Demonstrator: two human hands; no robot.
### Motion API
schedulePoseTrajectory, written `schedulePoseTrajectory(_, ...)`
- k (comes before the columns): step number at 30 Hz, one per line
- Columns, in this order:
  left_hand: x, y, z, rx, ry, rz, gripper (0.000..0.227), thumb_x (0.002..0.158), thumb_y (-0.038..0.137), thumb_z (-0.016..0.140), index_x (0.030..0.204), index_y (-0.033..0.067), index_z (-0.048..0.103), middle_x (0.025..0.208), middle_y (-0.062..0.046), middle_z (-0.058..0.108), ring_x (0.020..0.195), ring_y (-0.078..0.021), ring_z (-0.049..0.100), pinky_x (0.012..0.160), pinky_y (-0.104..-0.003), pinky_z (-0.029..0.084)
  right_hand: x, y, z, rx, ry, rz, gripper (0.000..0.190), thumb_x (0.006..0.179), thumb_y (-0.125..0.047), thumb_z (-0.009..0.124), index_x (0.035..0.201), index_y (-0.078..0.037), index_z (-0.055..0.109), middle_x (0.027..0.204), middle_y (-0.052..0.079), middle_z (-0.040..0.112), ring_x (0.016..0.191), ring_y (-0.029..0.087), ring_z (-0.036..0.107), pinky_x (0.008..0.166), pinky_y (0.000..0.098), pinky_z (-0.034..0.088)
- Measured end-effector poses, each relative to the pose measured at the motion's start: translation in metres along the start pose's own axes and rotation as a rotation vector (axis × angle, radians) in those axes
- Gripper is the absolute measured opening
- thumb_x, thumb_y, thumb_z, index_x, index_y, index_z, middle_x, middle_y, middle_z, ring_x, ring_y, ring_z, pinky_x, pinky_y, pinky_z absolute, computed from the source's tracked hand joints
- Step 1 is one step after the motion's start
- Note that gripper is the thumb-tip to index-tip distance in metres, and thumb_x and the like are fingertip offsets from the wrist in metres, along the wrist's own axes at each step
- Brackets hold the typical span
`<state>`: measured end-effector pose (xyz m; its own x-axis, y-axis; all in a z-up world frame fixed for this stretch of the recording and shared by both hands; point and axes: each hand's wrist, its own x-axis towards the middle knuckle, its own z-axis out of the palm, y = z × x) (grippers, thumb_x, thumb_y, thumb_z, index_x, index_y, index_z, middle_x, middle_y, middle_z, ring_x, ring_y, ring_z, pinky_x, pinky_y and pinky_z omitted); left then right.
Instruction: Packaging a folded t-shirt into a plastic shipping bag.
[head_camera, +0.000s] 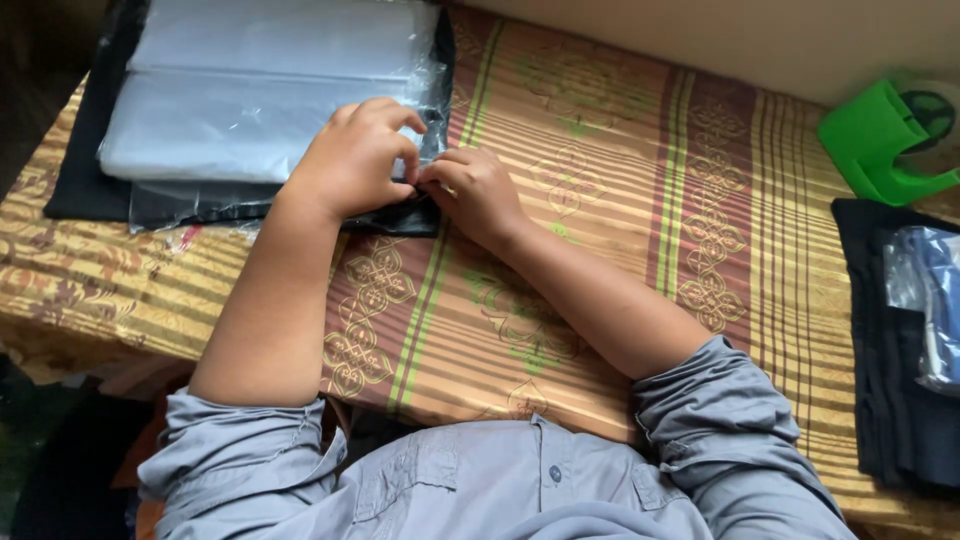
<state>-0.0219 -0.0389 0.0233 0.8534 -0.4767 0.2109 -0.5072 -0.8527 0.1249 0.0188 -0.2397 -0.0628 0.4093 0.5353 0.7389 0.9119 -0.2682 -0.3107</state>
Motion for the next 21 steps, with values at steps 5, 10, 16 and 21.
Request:
schedulePoseTrajectory(5,-0.002,0.0,0.005,0.287,0.083,-0.02,0.018,0.069,0.042,0.083,0.066,0.0327,0.067,0.113,0.016,0.063,0.119,-0.0105,0.058,0.093,-0.036,0.048,-0.002,0.006,0.008,0.015,0.064,0.054,0.012,0.085,-0.018,0.076,0.094,-0.022,0.07,0.092,-0.002,0.071,0.081,0.022,0.07,0.07,0.0364,0.054)
schedulePoseTrajectory(10,-0.002,0.004,0.003,0.297,0.042,-0.031,0.015,0.071,0.039,0.081,0.067,0.0292,0.069,0.108,0.014,0.063,0.117,-0.0124,0.059,0.094,-0.037,0.05,-0.001,0.006,0.009,0.033,0.035,0.09,0.02,0.082,-0.018,0.078,0.099,-0.021,0.069,0.094,0.0,0.07,0.086,0.025,0.071,0.073,0.0394,0.056)
schedulePoseTrajectory(16,-0.005,0.007,-0.006,0.231,-0.023,-0.069,0.011,0.074,0.034,0.079,0.072,0.0255,0.072,0.114,0.01,0.06,0.13,-0.0172,0.053,0.102,-0.042,0.05,-0.003,0.012,0.018,0.01,0.005,0.111,0.025,0.082,-0.018,0.078,0.105,-0.021,0.07,0.1,0.002,0.07,0.094,0.026,0.072,0.078,0.0408,0.058)
schedulePoseTrajectory(21,-0.005,0.008,-0.01,0.226,-0.026,-0.054,0.012,0.076,0.034,0.077,0.071,0.0249,0.07,0.116,0.008,0.059,0.134,-0.0198,0.052,0.103,-0.044,0.051,-0.002,0.014,0.026,-0.061,0.006,0.076,0.024,0.084,-0.02,0.075,0.108,-0.021,0.071,0.107,-0.001,0.07,0.098,0.024,0.071,0.077,0.0397,0.057)
